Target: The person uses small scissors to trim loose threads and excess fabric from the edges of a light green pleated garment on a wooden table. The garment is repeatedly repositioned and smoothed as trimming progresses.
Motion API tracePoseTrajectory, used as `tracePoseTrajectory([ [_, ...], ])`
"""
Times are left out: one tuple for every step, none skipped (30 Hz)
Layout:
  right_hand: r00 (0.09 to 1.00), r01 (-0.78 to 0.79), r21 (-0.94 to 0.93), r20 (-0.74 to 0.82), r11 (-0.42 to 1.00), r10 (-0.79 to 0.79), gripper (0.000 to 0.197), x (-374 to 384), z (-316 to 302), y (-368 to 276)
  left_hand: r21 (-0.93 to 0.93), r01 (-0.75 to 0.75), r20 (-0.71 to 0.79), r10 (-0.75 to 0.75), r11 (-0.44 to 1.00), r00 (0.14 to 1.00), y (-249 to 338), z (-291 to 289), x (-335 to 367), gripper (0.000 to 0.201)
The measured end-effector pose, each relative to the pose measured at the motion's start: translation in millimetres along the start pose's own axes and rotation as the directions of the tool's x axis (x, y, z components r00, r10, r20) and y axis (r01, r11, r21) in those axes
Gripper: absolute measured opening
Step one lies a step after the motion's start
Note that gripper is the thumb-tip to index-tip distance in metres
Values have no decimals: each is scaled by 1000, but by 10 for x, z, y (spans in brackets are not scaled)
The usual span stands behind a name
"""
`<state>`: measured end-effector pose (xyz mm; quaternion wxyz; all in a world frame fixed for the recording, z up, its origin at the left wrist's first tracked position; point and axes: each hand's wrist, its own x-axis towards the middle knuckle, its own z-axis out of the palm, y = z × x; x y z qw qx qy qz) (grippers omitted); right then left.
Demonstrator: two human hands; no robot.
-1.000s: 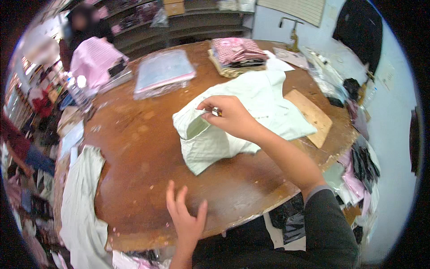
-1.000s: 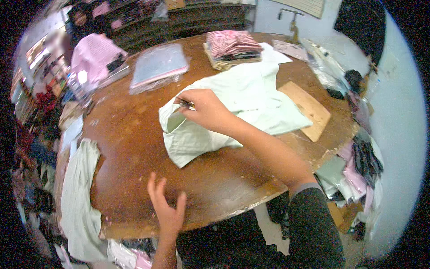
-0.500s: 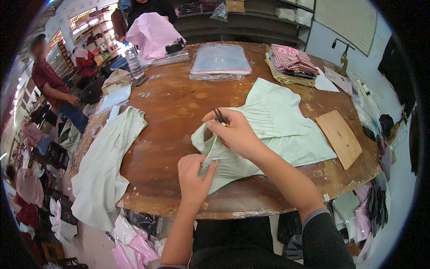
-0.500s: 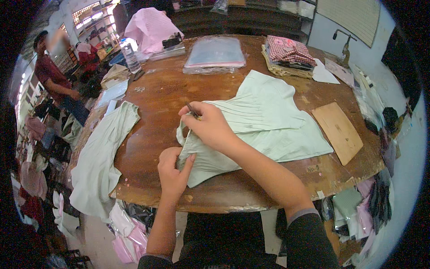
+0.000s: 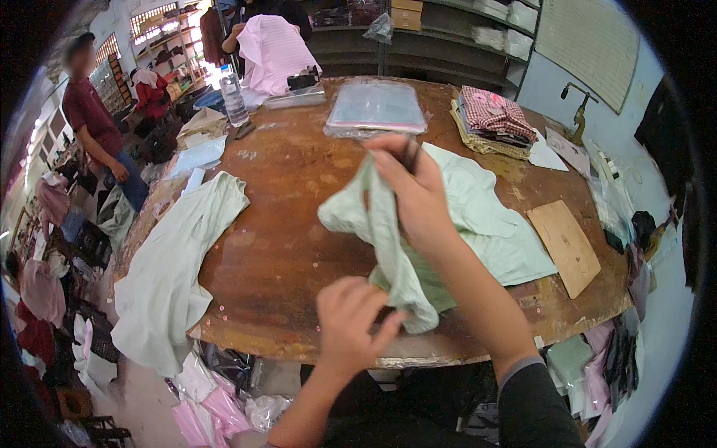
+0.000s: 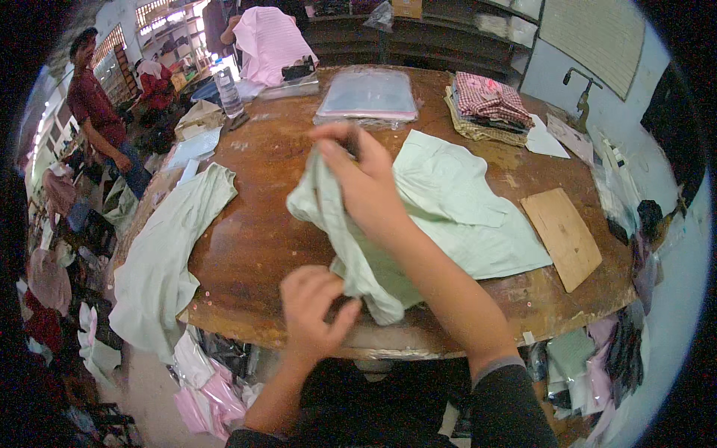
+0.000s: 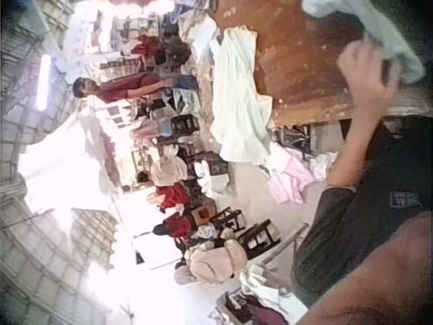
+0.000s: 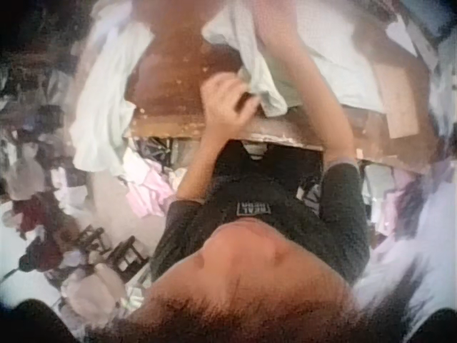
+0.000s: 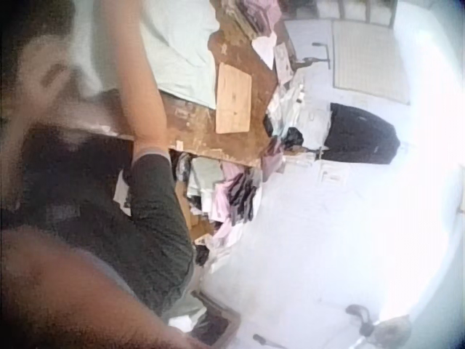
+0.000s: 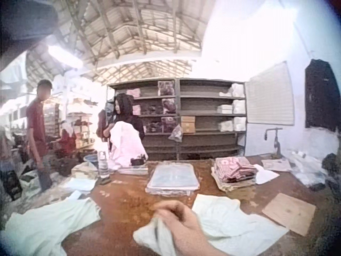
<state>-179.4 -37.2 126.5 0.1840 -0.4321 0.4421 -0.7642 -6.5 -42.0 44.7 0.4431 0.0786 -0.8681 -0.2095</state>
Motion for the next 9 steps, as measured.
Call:
tracePoseTrajectory([
  [992, 124, -77, 15, 989, -124, 16, 154, 108, 39, 91, 35, -39, -32, 995, 999, -64, -20, 27, 26],
  [989, 144, -47, 30, 988, -143, 15, 290, 226, -5, 192, 170, -59, -162, 967, 985, -190, -31, 55, 17],
  [986, 163, -20, 45, 986, -162, 15, 428, 334, -52, 322, 290, -80, -279, 901, 957, -314, -80, 128, 12],
  [995, 66, 123, 69, 990, -75, 15, 509, 481, -252, 183, 360, -188, -327, 915, 926, -523, -187, 212, 8],
  [977, 203, 154, 35, 967, -211, 14, 615, 494, -416, 313, 291, -351, -174, 904, 920, -602, -334, 437, 8],
  [940, 336, 179, -3, 925, -341, 13, 717, 432, -545, 351, 274, -454, -93, 895, 886, -656, -472, 620, 15],
  [892, 414, 305, 55, 858, -450, 15, 814, 271, -662, 364, 283, -584, -19, 888, 811, -586, -679, 773, 25],
  [926, 366, 337, -40, 867, -376, 24, 900, 295, -591, 459, 250, -603, 92, 852, 792, -494, -824, 846, 26],
  [947, 321, 364, -128, 874, -294, 38, 958, 304, -399, 542, 222, -612, 199, 811, 765, -399, -914, 903, 28],
])
